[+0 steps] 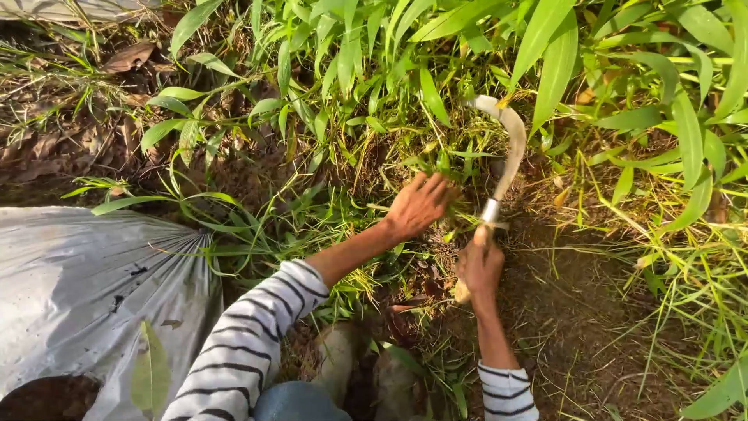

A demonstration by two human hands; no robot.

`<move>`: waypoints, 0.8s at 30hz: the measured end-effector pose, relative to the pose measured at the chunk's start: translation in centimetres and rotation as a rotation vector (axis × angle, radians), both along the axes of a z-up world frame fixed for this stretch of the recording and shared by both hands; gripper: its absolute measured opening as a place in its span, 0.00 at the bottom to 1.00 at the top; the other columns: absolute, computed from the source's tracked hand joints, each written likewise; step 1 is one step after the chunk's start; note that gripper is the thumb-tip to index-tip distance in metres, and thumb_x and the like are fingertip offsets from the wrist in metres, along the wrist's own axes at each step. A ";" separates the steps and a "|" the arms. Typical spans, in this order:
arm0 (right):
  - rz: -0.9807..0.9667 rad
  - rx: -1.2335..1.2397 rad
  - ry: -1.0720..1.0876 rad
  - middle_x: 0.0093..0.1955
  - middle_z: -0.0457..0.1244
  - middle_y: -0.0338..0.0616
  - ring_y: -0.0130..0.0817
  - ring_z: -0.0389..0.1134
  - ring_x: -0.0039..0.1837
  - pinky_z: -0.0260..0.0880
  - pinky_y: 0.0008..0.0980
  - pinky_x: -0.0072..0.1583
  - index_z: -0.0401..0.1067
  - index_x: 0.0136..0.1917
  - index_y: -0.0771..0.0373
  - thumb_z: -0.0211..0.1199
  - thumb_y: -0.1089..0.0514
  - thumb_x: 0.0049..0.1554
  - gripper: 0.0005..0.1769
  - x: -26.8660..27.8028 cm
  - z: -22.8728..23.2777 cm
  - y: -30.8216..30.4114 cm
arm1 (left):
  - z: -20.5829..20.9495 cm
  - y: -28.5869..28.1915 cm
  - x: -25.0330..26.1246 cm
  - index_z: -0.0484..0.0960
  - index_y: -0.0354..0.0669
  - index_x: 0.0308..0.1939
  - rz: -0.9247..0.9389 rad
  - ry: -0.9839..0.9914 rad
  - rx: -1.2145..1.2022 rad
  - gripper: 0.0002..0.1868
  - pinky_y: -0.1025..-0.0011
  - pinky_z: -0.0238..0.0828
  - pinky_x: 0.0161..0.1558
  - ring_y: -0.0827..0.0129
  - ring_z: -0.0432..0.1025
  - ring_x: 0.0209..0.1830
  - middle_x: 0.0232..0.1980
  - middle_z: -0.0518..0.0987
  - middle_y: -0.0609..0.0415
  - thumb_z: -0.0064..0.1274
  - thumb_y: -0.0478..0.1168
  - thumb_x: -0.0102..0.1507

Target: The person uses a sickle to cut weeds at the base near a plastic-covered garden bed. They gather the cut weeds with their left hand and continue clearing the area along the edge of the bed.

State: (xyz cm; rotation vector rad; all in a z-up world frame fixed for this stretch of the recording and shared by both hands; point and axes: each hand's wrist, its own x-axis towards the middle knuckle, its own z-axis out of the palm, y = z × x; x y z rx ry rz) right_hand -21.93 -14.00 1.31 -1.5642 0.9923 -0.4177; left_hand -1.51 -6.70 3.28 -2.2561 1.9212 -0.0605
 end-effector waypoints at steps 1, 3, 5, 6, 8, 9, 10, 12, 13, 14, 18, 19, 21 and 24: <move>0.061 -0.012 0.015 0.24 0.56 0.33 0.25 0.56 0.23 0.61 0.24 0.26 0.67 0.42 0.62 0.42 0.56 0.70 0.18 1.3 1.3 -0.2 | 1.4 -0.7 0.1 0.78 0.51 0.62 -0.051 -0.101 -0.040 0.20 0.55 0.55 0.66 0.58 0.65 0.65 0.63 0.76 0.51 0.57 0.41 0.64; 0.120 -0.021 0.032 0.25 0.55 0.32 0.22 0.54 0.24 0.60 0.22 0.27 0.69 0.43 0.64 0.40 0.56 0.71 0.21 2.6 2.1 -0.9 | 3.6 -2.1 0.9 0.77 0.54 0.64 -0.104 -0.199 -0.076 0.23 0.56 0.54 0.67 0.59 0.63 0.67 0.66 0.75 0.52 0.60 0.40 0.64; 0.222 -0.034 0.221 0.26 0.55 0.40 0.27 0.54 0.25 0.58 0.28 0.29 0.67 0.38 0.61 0.42 0.38 0.72 0.31 2.4 1.3 -1.6 | 5.1 -3.5 2.1 0.75 0.57 0.67 0.049 -0.318 -0.128 0.24 0.52 0.53 0.71 0.62 0.66 0.66 0.67 0.75 0.54 0.57 0.45 0.66; 0.217 -0.030 0.223 0.26 0.55 0.40 0.27 0.54 0.25 0.58 0.28 0.29 0.67 0.38 0.61 0.42 0.38 0.72 0.31 1.8 2.1 -1.2 | 3.8 -4.0 2.4 0.75 0.57 0.67 0.044 -0.315 -0.125 0.24 0.52 0.53 0.71 0.62 0.66 0.66 0.67 0.75 0.54 0.57 0.45 0.66; 0.217 -0.081 0.328 0.27 0.55 0.44 0.31 0.54 0.27 0.59 0.32 0.31 0.67 0.40 0.64 0.43 0.42 0.73 0.29 1.1 3.7 -0.6 | 1.3 -5.0 3.5 0.82 0.53 0.59 0.169 -0.386 -0.036 0.17 0.54 0.56 0.71 0.63 0.67 0.66 0.73 0.70 0.48 0.54 0.45 0.66; 0.225 -0.074 0.333 0.27 0.55 0.44 0.31 0.54 0.27 0.59 0.32 0.31 0.67 0.40 0.64 0.43 0.42 0.73 0.29 1.5 4.5 -0.9 | -1.7 -5.7 4.0 0.82 0.53 0.59 0.174 -0.381 -0.027 0.17 0.54 0.56 0.71 0.63 0.67 0.66 0.73 0.70 0.48 0.54 0.45 0.66; 0.258 -0.073 0.374 0.28 0.55 0.44 0.33 0.54 0.28 0.60 0.33 0.33 0.67 0.42 0.65 0.42 0.44 0.73 0.27 2.0 5.3 -1.3 | -4.7 -6.3 4.4 0.81 0.54 0.59 0.225 -0.395 -0.016 0.17 0.54 0.57 0.67 0.62 0.67 0.62 0.70 0.71 0.48 0.55 0.46 0.66; 0.277 -0.069 0.413 0.29 0.56 0.44 0.34 0.55 0.29 0.60 0.33 0.35 0.67 0.44 0.66 0.41 0.45 0.73 0.26 3.3 5.8 -2.3 | -6.6 -6.8 5.9 0.80 0.54 0.60 0.260 -0.411 -0.007 0.17 0.54 0.59 0.62 0.61 0.67 0.59 0.66 0.73 0.48 0.55 0.46 0.67; 0.306 -0.017 0.367 0.29 0.56 0.42 0.33 0.56 0.28 0.61 0.31 0.34 0.67 0.44 0.66 0.41 0.44 0.73 0.27 3.6 5.5 -3.0 | -5.6 -6.7 6.5 0.81 0.53 0.60 0.301 -0.327 0.009 0.17 0.55 0.63 0.61 0.61 0.69 0.59 0.70 0.68 0.48 0.54 0.44 0.67; 0.334 0.035 0.321 0.28 0.56 0.41 0.32 0.57 0.28 0.61 0.30 0.32 0.67 0.44 0.65 0.40 0.44 0.73 0.27 3.9 5.4 -3.6 | -4.6 -6.5 7.0 0.82 0.51 0.60 0.341 -0.242 0.026 0.17 0.57 0.67 0.59 0.62 0.70 0.59 0.74 0.64 0.47 0.53 0.42 0.67; 0.408 0.059 0.246 0.25 0.55 0.38 0.28 0.57 0.24 0.61 0.28 0.28 0.66 0.40 0.60 0.37 0.32 0.70 0.35 1.7 -1.8 -3.2 | -9.3 -5.4 7.6 0.83 0.52 0.50 0.269 -0.316 -0.200 0.11 0.61 0.68 0.53 0.64 0.72 0.48 0.56 0.76 0.54 0.54 0.42 0.64; 0.346 0.074 0.249 0.24 0.55 0.39 0.29 0.57 0.23 0.62 0.27 0.27 0.66 0.39 0.61 0.37 0.33 0.71 0.35 0.5 -1.9 -2.0 | -12.3 -5.3 8.4 0.80 0.50 0.55 0.200 -0.356 -0.367 0.15 0.56 0.65 0.59 0.58 0.69 0.56 0.62 0.71 0.48 0.55 0.42 0.64; 0.280 0.079 0.243 0.24 0.56 0.39 0.30 0.58 0.22 0.63 0.27 0.26 0.66 0.38 0.62 0.38 0.33 0.71 0.35 -0.8 -0.3 -0.3 | -13.6 -5.4 9.0 0.77 0.49 0.59 0.124 -0.402 -0.545 0.20 0.51 0.61 0.66 0.51 0.65 0.63 0.68 0.65 0.43 0.57 0.43 0.63; 0.228 0.117 0.258 0.24 0.56 0.41 0.29 0.57 0.21 0.63 0.27 0.24 0.67 0.42 0.66 0.37 0.32 0.70 0.36 -1.6 1.3 1.5 | -11.6 -4.2 7.9 0.74 0.49 0.62 0.050 -0.429 -0.795 0.24 0.50 0.60 0.70 0.54 0.65 0.66 0.67 0.67 0.45 0.58 0.37 0.61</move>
